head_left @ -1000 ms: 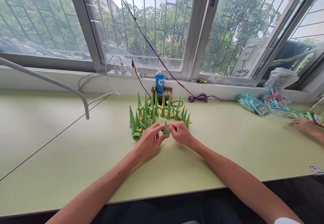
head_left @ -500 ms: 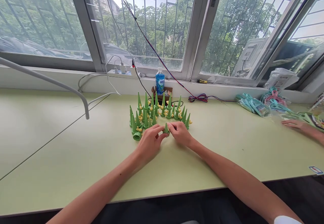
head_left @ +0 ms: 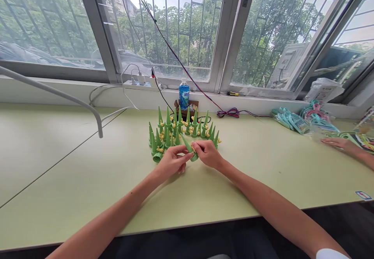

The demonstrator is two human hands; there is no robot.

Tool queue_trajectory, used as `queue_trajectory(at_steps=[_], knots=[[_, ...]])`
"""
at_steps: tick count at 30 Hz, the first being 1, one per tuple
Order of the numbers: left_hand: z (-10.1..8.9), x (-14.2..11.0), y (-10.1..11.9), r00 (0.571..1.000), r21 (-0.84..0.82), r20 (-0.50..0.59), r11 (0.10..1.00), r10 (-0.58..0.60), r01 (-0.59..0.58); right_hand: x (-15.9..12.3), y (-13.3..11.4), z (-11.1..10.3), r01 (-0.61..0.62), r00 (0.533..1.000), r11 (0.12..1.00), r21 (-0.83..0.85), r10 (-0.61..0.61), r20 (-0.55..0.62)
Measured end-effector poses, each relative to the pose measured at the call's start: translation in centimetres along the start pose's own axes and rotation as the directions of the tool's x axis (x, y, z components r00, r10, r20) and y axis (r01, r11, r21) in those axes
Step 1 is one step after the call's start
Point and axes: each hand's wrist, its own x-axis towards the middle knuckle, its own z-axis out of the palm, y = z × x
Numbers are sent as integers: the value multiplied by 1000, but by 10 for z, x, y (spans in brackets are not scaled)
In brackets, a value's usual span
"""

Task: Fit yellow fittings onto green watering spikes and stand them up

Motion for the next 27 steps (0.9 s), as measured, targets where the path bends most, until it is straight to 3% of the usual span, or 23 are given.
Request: queue_trajectory(at_steps=[6, 8, 11, 13, 16, 19, 21, 23, 27], knots=[[-6, 1, 0, 966, -270, 213, 941, -148, 204, -1, -2, -4, 108, 993, 993, -49, -106, 41], [-7, 2, -1, 960, -305, 227, 924, -165, 231, -1, -2, -4, 133, 991, 990, -47, -131, 41], [-7, 2, -1, 972, -275, 195, 944, -130, 182, 0, -1, -3, 146, 989, 988, -41, -145, 31], [-6, 1, -1, 984, -191, 154, 974, -90, 119, 1, -2, -2, 132, 991, 991, -38, -131, 27], [-6, 1, -3, 998, 68, 62, 997, 27, -32, 2, -2, -1, 66, 997, 998, -14, -65, 46], [-6, 2, -9, 958, 395, -20, 882, 286, -255, 3, 0, 2, -36, 994, 999, 15, 34, 101], [-5, 3, -14, 914, 531, 4, 773, 407, -347, 4, 3, 3, -88, 988, 996, 21, 84, 130], [-5, 4, -17, 900, 587, 46, 717, 433, -375, 5, 4, 4, -115, 983, 993, 25, 110, 144], [-3, 4, -17, 914, 608, 31, 718, 404, -338, 5, 4, 4, -130, 982, 990, 51, 122, 142]])
